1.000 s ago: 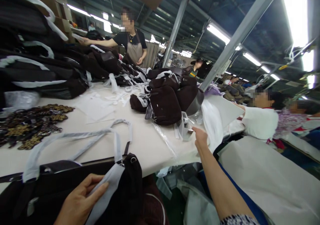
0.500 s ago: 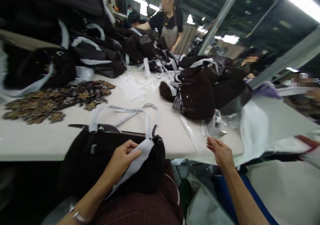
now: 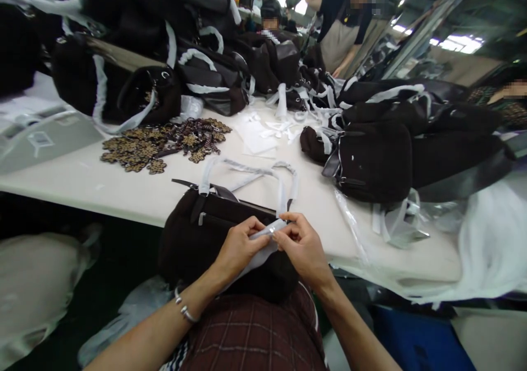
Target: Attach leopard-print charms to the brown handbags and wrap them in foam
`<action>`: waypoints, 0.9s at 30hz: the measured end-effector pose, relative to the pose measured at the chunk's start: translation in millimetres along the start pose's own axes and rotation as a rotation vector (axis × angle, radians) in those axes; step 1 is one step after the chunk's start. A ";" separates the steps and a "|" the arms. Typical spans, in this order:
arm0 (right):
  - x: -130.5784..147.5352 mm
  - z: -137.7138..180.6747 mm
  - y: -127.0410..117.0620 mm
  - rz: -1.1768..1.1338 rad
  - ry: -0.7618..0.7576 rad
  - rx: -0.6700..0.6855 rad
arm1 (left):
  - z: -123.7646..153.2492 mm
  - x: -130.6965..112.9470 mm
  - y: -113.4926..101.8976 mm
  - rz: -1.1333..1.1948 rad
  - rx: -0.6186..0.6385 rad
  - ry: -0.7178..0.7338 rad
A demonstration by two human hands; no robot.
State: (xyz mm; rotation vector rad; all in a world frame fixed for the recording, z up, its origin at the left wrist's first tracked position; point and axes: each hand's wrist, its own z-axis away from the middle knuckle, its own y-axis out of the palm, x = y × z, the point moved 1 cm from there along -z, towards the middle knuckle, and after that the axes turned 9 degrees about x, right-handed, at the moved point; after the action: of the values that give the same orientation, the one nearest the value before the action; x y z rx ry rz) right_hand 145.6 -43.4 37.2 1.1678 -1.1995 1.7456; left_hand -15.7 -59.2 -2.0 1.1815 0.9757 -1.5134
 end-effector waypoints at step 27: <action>4.1 -39.8 -33.5 1.165 -0.624 0.520 | 5.2 -0.6 1.9 -0.377 0.002 0.143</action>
State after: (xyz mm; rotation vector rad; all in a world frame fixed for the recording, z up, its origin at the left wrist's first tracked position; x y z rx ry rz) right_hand 163.0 5.3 44.9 1.5089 -2.1624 2.7667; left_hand -15.0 -64.5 -0.4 1.1645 1.3512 -1.7379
